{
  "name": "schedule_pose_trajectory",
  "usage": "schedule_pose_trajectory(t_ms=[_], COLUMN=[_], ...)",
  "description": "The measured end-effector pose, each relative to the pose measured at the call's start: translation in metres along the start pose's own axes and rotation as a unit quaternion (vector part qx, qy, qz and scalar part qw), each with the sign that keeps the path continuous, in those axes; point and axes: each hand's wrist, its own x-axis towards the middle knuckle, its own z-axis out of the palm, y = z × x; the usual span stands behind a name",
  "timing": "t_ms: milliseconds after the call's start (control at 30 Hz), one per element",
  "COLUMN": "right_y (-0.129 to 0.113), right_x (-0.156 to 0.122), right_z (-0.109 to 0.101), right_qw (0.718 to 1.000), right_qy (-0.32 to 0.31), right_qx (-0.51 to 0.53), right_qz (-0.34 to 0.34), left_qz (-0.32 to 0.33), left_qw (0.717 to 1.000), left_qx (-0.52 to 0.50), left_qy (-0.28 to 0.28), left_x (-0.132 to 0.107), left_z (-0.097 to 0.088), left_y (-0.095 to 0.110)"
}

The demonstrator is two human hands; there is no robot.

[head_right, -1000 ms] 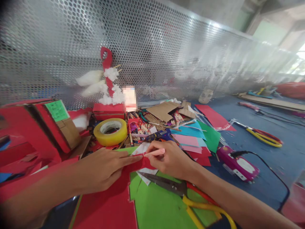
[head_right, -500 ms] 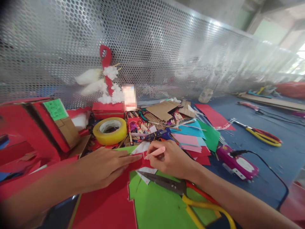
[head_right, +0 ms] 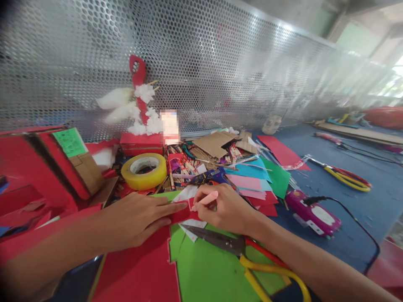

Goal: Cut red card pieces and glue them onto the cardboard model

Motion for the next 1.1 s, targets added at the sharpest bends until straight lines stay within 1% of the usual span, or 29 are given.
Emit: schedule_pose_trajectory(t_ms=[267,467,600,833,1000,1100], right_y=[0.0000,0.0005,0.0008,-0.0019,-0.0022,-0.0022], right_x=[0.0002,-0.0008,-0.0006,0.0001,-0.0002,-0.0003], right_z=[-0.0005,-0.0009,-0.0009,-0.0021,-0.0022,-0.0024], right_qw=[1.000,1.000,1.000,1.000,1.000,1.000], right_qy=[0.019,0.003,-0.006,-0.011,0.003,-0.004], right_qx=[0.001,0.003,-0.008,-0.008,0.001,0.009], right_qz=[-0.006,0.005,0.003,-0.008,-0.010,-0.015], left_qz=[0.000,-0.001,0.011,0.034,0.027,0.028], left_qw=[1.000,1.000,1.000,0.999,0.999,0.999], left_qx=[-0.003,-0.006,-0.009,0.022,0.020,0.022], left_qy=[0.010,0.007,0.013,0.008,0.007,0.000], left_x=[0.0000,0.0007,-0.0002,0.0004,0.0001,-0.0004], left_z=[0.0022,0.0020,0.0042,0.0075,0.0071,0.0093], left_y=[-0.0009,-0.0011,-0.0031,-0.0063,-0.0071,-0.0097])
